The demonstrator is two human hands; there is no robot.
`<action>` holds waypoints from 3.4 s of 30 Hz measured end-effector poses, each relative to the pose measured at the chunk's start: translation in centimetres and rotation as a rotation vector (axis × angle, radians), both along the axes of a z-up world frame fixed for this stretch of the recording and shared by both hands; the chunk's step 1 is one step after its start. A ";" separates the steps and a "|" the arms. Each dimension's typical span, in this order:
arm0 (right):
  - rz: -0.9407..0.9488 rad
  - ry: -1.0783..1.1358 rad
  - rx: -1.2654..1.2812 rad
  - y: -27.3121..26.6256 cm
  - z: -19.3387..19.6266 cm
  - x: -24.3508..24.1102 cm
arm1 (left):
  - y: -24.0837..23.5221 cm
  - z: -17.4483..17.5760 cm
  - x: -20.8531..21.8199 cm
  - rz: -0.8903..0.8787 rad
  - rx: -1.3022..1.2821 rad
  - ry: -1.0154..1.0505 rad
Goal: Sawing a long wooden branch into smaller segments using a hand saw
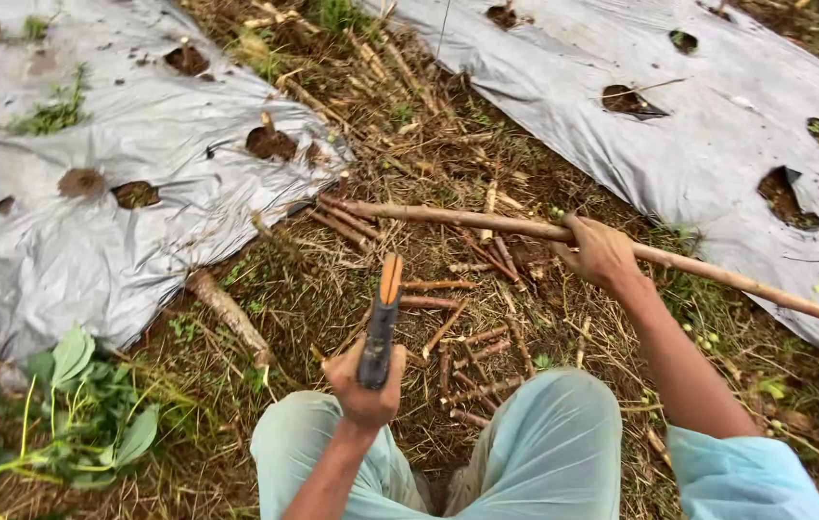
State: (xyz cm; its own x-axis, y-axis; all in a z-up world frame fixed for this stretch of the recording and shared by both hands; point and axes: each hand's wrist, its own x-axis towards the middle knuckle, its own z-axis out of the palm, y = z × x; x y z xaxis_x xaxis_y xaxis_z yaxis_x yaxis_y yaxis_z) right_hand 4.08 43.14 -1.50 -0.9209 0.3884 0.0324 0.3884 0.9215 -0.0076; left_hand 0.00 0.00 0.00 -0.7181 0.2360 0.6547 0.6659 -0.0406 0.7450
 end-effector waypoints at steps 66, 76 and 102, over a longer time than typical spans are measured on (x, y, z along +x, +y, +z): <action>0.129 -0.118 -0.420 -13.8 -11.1 -13.8 | -1.7 3.3 8.4 0.005 -0.568 -0.520; 0.025 0.005 -0.325 -15.8 -10.6 -15.6 | -3.3 3.2 10.9 0.210 -0.563 -0.453; 0.120 -0.142 -0.447 -19.5 -10.9 -11.6 | -9.5 0.5 11.9 0.258 -0.666 -0.468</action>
